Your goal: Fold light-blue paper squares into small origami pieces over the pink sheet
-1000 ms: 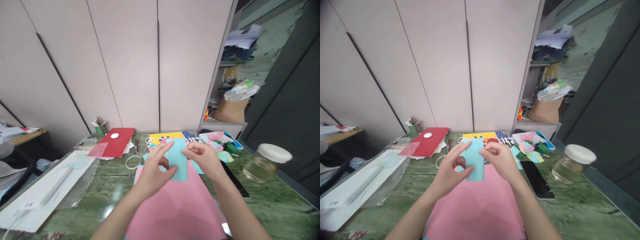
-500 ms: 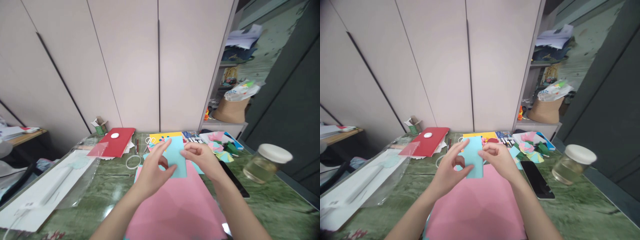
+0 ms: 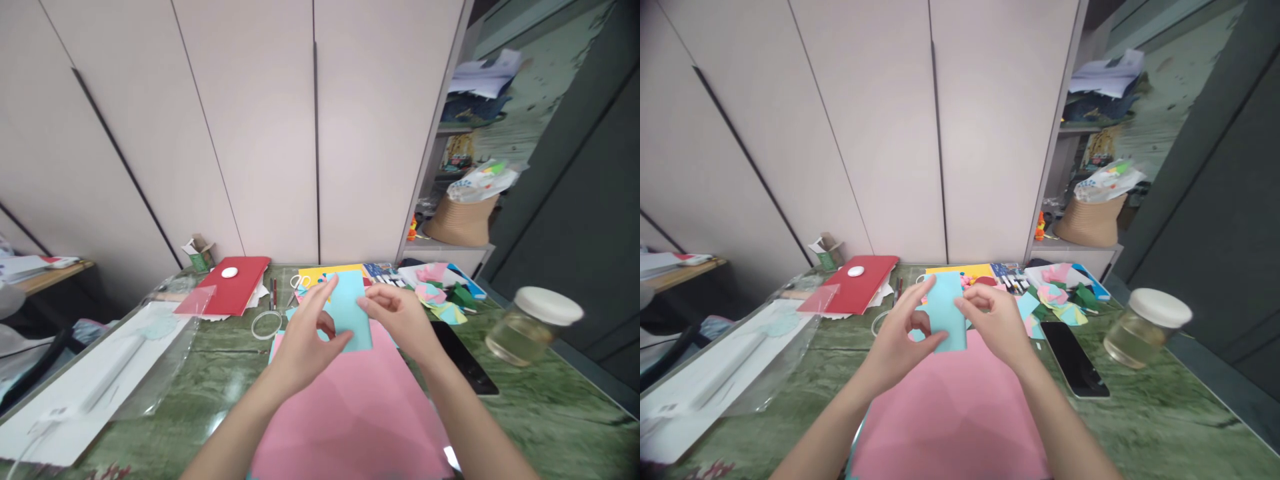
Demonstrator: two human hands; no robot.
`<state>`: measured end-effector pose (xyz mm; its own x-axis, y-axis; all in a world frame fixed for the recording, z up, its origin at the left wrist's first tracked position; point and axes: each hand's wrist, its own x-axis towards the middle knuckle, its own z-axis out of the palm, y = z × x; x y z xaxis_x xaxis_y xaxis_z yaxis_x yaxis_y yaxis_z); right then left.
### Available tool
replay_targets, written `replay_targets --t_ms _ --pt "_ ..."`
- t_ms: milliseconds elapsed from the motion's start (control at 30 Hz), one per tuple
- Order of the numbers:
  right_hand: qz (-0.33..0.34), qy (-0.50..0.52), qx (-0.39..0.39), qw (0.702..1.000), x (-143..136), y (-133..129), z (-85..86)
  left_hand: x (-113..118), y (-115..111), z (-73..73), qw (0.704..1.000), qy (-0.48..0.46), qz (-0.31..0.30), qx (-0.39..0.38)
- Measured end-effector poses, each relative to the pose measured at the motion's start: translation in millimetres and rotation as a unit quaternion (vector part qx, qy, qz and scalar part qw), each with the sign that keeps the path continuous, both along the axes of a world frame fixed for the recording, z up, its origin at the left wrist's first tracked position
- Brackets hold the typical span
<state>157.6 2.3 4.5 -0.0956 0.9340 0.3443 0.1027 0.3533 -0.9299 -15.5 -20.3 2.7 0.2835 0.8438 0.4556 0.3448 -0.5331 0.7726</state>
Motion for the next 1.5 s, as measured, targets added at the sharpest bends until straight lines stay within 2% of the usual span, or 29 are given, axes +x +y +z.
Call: replay_targets --t_ms 167,267,567,767,1033,1500 --pt "0.08 0.017 -0.024 0.996 2.7 1.3 3.2 0.0 -1.3 2.0 1.0 -0.007 -0.006 -0.008" --pt "0.096 0.026 -0.029 0.995 4.4 1.2 4.6 -1.7 -1.4 2.4 1.0 -0.013 -0.021 -0.011" --pt "0.078 0.042 -0.029 0.996 2.3 -0.1 2.3 -6.4 1.9 3.3 0.998 -0.016 -0.058 -0.001" --pt "0.112 0.023 -0.043 0.993 1.7 -0.8 5.6 -6.6 -0.3 4.4 0.999 -0.013 -0.041 -0.006" --pt "0.098 0.005 -0.03 0.995 2.3 -0.7 5.8 -5.0 0.1 4.5 1.0 0.001 -0.03 -0.004" --pt "0.111 -0.041 -0.02 0.993 4.3 -1.5 7.4 -3.4 0.9 2.4 1.0 0.012 0.004 0.004"
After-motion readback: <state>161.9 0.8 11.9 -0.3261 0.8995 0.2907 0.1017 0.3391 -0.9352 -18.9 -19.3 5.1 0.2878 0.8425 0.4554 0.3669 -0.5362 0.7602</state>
